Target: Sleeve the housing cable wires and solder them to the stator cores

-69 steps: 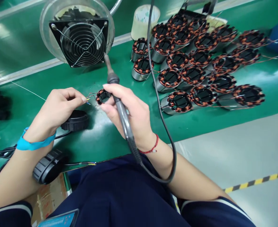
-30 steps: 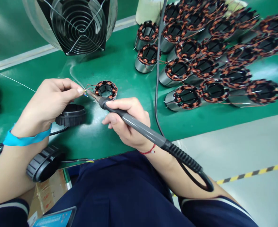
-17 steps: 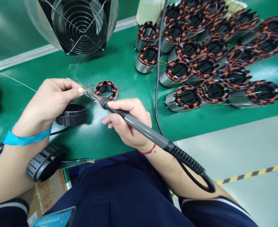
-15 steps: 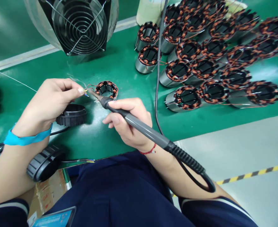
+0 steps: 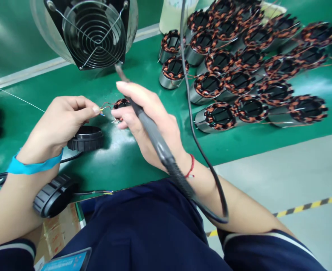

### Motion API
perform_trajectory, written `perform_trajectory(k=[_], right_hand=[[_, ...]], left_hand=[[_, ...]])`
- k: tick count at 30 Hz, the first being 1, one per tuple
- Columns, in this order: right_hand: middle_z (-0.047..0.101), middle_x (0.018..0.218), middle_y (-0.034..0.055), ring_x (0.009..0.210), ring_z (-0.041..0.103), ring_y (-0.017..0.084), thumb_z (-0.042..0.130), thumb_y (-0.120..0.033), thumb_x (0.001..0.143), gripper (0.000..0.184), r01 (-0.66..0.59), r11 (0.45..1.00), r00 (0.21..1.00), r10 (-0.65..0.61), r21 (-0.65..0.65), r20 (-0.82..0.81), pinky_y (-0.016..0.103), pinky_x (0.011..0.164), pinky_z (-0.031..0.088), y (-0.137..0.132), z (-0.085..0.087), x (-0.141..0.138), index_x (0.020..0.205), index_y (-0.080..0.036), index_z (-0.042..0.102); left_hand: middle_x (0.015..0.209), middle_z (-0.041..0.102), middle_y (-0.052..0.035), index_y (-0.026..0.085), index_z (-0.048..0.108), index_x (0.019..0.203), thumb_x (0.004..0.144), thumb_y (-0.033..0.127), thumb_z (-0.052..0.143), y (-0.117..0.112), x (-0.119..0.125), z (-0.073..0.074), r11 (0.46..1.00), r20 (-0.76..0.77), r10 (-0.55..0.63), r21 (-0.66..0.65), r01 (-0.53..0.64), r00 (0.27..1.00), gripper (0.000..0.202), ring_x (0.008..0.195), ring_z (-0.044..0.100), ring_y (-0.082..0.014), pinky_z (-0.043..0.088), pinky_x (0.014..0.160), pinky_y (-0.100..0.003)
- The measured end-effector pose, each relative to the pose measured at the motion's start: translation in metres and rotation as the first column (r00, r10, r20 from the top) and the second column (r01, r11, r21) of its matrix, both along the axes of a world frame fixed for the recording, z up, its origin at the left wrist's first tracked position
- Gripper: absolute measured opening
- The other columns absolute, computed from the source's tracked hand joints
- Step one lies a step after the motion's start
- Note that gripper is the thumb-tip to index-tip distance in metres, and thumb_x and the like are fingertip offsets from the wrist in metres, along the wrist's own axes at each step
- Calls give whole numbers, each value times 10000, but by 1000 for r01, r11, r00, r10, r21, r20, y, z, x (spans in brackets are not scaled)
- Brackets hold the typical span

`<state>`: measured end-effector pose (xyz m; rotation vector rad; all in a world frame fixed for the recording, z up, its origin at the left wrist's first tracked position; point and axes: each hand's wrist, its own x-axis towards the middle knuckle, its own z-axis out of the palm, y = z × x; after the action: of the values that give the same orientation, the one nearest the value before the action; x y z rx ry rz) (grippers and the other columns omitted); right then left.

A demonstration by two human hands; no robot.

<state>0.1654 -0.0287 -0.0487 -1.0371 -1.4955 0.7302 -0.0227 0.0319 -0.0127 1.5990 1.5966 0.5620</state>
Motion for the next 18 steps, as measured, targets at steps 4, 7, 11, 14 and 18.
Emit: perform_trajectory(k=[4, 7, 11, 14, 18], right_hand=[[662, 1191, 33, 1027, 688, 185, 490, -227, 947, 259, -113, 993, 970, 108, 10, 218, 328, 902, 581, 19, 12, -1, 1197, -263, 546], [638, 1230, 39, 1123, 644, 227, 533, -248, 908, 348, -119, 993, 958, 115, 0, 263, 395, 965, 545, 26, 7, -7, 1255, -264, 512], [650, 1204, 55, 1178, 600, 240, 558, -214, 866, 434, -64, 998, 957, 59, 11, 284, 437, 1017, 486, 23, -5, -14, 1291, -264, 483], [686, 1135, 52, 1126, 612, 246, 551, -198, 855, 433, -43, 998, 947, 28, 41, 320, 467, 1011, 459, 20, -10, -15, 1279, -260, 489], [697, 1101, 39, 1058, 620, 238, 535, -213, 874, 419, -9, 998, 946, -12, 64, 324, 455, 978, 455, 20, -13, -17, 1284, -273, 476]], left_hand=[[680, 653, -13, 172, 669, 656, 738, 269, 636, -1, -1, -1, 1000, 20, -11, 10, 11, 1000, 132, 677, 559, -166, 437, 692, -318], [710, 673, -13, 177, 670, 655, 742, 267, 637, -1, -2, 0, 1000, 34, -11, 12, 11, 999, 129, 698, 570, -165, 432, 698, -307], [720, 679, -15, 176, 669, 656, 752, 260, 637, -2, 0, 1, 1000, 28, -6, 3, 6, 1000, 132, 713, 584, -165, 435, 697, -298], [744, 693, -17, 177, 661, 641, 752, 250, 642, -2, 0, 1, 1000, 38, -2, -1, 2, 999, 134, 735, 602, -169, 447, 708, -295], [738, 694, -15, 185, 660, 641, 752, 259, 637, -3, -1, 1, 1000, 48, -12, -2, 12, 999, 135, 721, 597, -166, 448, 703, -299]])
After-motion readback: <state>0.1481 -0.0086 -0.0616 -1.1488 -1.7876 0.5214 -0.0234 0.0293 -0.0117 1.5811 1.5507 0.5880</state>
